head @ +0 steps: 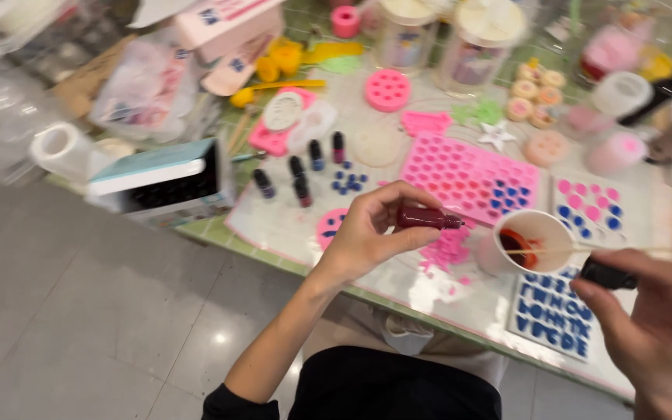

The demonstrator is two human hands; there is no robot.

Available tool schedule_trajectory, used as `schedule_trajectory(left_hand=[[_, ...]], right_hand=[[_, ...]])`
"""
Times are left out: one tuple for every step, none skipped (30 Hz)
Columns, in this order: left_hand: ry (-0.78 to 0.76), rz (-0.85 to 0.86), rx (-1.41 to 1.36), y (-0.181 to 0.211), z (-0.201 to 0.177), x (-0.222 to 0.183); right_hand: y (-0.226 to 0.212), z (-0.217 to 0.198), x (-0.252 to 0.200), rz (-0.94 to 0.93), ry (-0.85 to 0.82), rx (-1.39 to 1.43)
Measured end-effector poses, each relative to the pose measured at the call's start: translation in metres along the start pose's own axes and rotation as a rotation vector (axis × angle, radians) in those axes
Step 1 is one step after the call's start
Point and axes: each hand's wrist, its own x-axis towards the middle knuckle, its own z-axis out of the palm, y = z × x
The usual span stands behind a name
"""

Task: Mixing red pigment into liquid wax in a paper cup using a wooden stick.

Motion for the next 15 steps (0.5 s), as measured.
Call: schedule_trajectory(left_hand=[[-0.027, -0.012, -0.011, 0.000, 0.008, 0.011], [-0.063, -0.020, -0.011, 0.000, 0.017, 0.022], [-0.093, -0.031, -0.009, -0.001, 0.027, 0.032], [-0.113, -0.045, -0.019, -0.007, 0.036, 0.042], [-0.112, -0.055, 0.016, -0.013, 0.043, 0.052], [-0.112, -0.064, 0.051, -0.019, 0.051, 0.062], [-0.125, -0.078, 0.049, -0.022, 0.056, 0.067], [-0.094, -0.069, 0.187, -0.026, 0.062, 0.073], [-0.063, -0.056, 0.328, -0.029, 0.066, 0.079], [-0.075, -0.066, 0.328, -0.032, 0.070, 0.083], [-0.059, -0.024, 0.448, -0.035, 0.074, 0.086], [-0.044, 0.019, 0.568, -0.039, 0.078, 0.089], [-0.054, 0.008, 0.566, -0.041, 0.080, 0.092], [-0.050, 0.053, 0.608, -0.044, 0.083, 0.094], [-0.046, 0.097, 0.651, -0.046, 0.085, 0.096]], right_hand=[[0.000, -0.006, -0.001, 0.013, 0.022, -0.018], [-0.001, -0.012, -0.002, 0.033, 0.075, 0.044], [0.000, -0.019, -0.003, 0.055, 0.125, 0.111], [0.002, -0.025, -0.007, 0.068, 0.143, 0.097], [0.004, -0.029, -0.010, 0.059, 0.173, 0.047], [0.006, -0.033, -0.012, 0.050, 0.202, -0.003], [0.004, -0.034, -0.014, 0.064, 0.215, -0.007], [0.003, -0.034, -0.015, 0.067, 0.206, -0.032], [0.002, -0.033, -0.014, 0.066, 0.195, -0.053], [0.005, -0.034, -0.015, 0.077, 0.207, -0.055], [0.007, -0.035, -0.016, 0.085, 0.199, -0.007], [0.011, -0.035, -0.016, 0.093, 0.191, 0.041], [0.013, -0.036, -0.016, 0.105, 0.199, 0.040], [0.015, -0.036, -0.015, 0.114, 0.195, 0.052], [0.017, -0.036, -0.015, 0.123, 0.190, 0.067]])
